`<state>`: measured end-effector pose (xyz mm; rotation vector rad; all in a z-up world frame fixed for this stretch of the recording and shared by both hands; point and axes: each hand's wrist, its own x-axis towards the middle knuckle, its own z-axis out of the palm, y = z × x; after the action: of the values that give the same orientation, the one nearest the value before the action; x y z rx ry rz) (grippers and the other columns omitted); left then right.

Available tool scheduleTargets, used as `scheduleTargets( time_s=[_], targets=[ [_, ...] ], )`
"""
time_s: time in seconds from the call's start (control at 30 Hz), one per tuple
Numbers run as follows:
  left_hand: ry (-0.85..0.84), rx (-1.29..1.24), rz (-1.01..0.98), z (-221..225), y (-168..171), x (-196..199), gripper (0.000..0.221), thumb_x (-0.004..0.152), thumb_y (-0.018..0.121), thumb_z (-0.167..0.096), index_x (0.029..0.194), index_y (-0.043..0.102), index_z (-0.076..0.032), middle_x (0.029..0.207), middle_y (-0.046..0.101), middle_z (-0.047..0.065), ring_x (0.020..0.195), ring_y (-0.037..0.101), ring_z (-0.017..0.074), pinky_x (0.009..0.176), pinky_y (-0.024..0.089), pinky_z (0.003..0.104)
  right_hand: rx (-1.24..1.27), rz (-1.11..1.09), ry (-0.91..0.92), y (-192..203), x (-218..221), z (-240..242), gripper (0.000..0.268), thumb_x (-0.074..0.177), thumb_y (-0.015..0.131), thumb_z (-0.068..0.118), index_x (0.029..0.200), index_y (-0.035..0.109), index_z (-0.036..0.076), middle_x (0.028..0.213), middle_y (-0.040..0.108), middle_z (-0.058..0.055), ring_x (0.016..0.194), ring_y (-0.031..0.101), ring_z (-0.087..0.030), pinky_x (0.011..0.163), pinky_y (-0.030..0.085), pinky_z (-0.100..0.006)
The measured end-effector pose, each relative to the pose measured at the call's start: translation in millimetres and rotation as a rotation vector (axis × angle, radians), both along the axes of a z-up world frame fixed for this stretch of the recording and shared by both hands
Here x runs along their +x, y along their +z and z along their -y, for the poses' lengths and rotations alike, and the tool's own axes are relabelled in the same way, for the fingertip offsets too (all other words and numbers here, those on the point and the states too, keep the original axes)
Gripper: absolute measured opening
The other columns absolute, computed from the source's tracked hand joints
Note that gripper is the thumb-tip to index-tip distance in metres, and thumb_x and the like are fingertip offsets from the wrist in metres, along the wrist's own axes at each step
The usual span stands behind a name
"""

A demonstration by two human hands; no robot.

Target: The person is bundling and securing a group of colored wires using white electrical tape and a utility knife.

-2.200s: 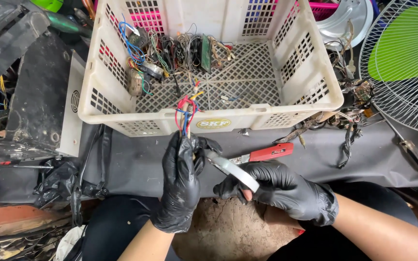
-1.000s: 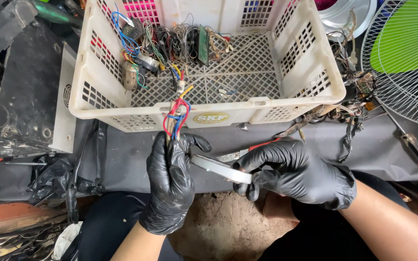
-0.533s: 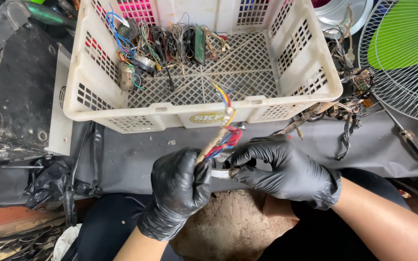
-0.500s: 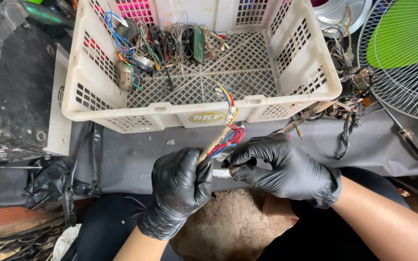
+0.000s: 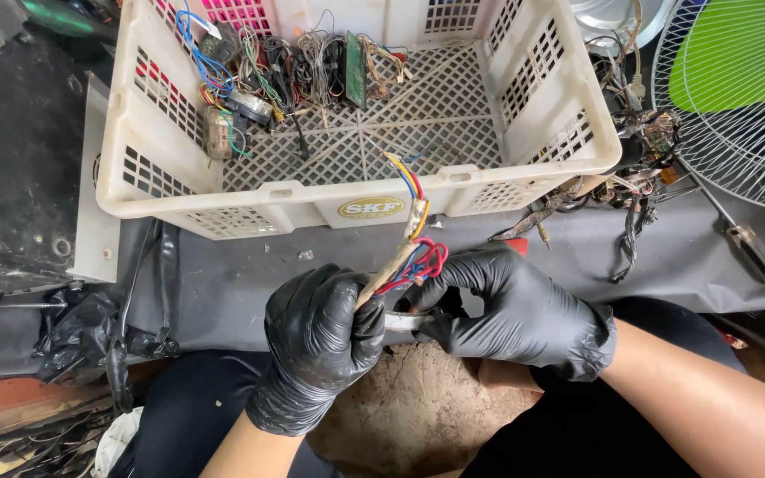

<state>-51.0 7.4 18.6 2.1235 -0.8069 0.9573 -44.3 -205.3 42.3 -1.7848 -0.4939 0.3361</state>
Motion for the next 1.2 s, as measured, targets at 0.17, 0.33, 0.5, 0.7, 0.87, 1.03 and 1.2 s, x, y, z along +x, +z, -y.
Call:
scheduleTargets(
  time_s=[0.17, 0.33, 0.5, 0.7, 0.87, 1.03, 1.2],
  targets=[
    [0.021, 0.050, -0.002, 1, 1, -2, 0.032, 0.100, 0.040, -0.025, 0.084, 0.057, -0.004, 0.073, 0.059, 0.010, 0.057, 0.055, 0.0294, 0.050, 0.044, 0.042, 0.096, -0.315, -0.026, -4, -5, -1, 0.021, 0.064, 0.069, -0.011, 0.078, 0.067, 0.005, 0.068, 0.057, 0.003, 0.060, 0.047, -0.007, 0.049, 0.041, -0.025],
    [0.025, 0.065, -0.012, 1, 1, -2, 0.030, 0.100, 0.043, -0.025, 0.083, 0.058, -0.005, 0.073, 0.059, 0.009, 0.058, 0.055, 0.0282, 0.051, 0.044, 0.041, 0.154, -0.210, 0.002, -2, -7, -5, 0.022, 0.065, 0.067, -0.011, 0.076, 0.062, 0.007, 0.067, 0.053, 0.002, 0.059, 0.044, -0.006, 0.051, 0.040, -0.023],
    [0.005, 0.058, -0.021, 3, -1, -3, 0.030, 0.100, 0.042, -0.025, 0.081, 0.054, -0.004, 0.071, 0.056, 0.009, 0.055, 0.052, 0.0289, 0.048, 0.040, 0.042, 0.066, -0.019, -0.008, 14, -8, -13, 0.017, 0.066, 0.064, -0.003, 0.064, 0.056, 0.012, 0.061, 0.050, 0.004, 0.055, 0.039, -0.006, 0.045, 0.035, -0.022],
    [0.032, -0.063, -0.079, -1, 0, -2, 0.025, 0.099, 0.044, -0.019, 0.081, 0.050, -0.001, 0.063, 0.046, 0.011, 0.049, 0.044, 0.0308, 0.048, 0.038, 0.042, -0.026, -0.332, 0.042, 23, -4, -5, 0.015, 0.083, 0.074, 0.018, 0.092, 0.075, 0.006, 0.070, 0.073, -0.004, 0.035, 0.058, -0.012, 0.027, 0.049, -0.026],
    [0.047, -0.035, -0.093, -5, 0, -3, 0.026, 0.099, 0.043, -0.020, 0.084, 0.054, -0.003, 0.068, 0.051, 0.012, 0.053, 0.048, 0.0340, 0.051, 0.039, 0.045, -0.067, -0.196, 0.052, 19, -5, -7, 0.008, 0.082, 0.072, 0.007, 0.088, 0.076, 0.009, 0.082, 0.076, -0.001, 0.053, 0.063, -0.009, 0.043, 0.052, -0.022],
    [0.045, 0.019, -0.064, -2, 0, -4, 0.027, 0.099, 0.041, -0.023, 0.084, 0.054, -0.003, 0.071, 0.056, 0.011, 0.057, 0.051, 0.0334, 0.052, 0.041, 0.045, -0.001, -0.330, -0.054, 13, -10, -12, 0.014, 0.080, 0.079, -0.001, 0.075, 0.069, 0.008, 0.060, 0.063, 0.001, 0.046, 0.046, -0.006, 0.036, 0.038, -0.023],
    [-0.010, 0.042, -0.033, 4, 7, -6, 0.025, 0.099, 0.045, -0.021, 0.081, 0.052, -0.005, 0.070, 0.056, 0.008, 0.053, 0.048, 0.0283, 0.048, 0.037, 0.042, 0.275, -0.190, 0.091, 21, -9, -20, 0.010, 0.086, 0.071, 0.010, 0.091, 0.070, 0.001, 0.090, 0.073, -0.006, 0.088, 0.069, -0.016, 0.087, 0.060, -0.032]
  ],
)
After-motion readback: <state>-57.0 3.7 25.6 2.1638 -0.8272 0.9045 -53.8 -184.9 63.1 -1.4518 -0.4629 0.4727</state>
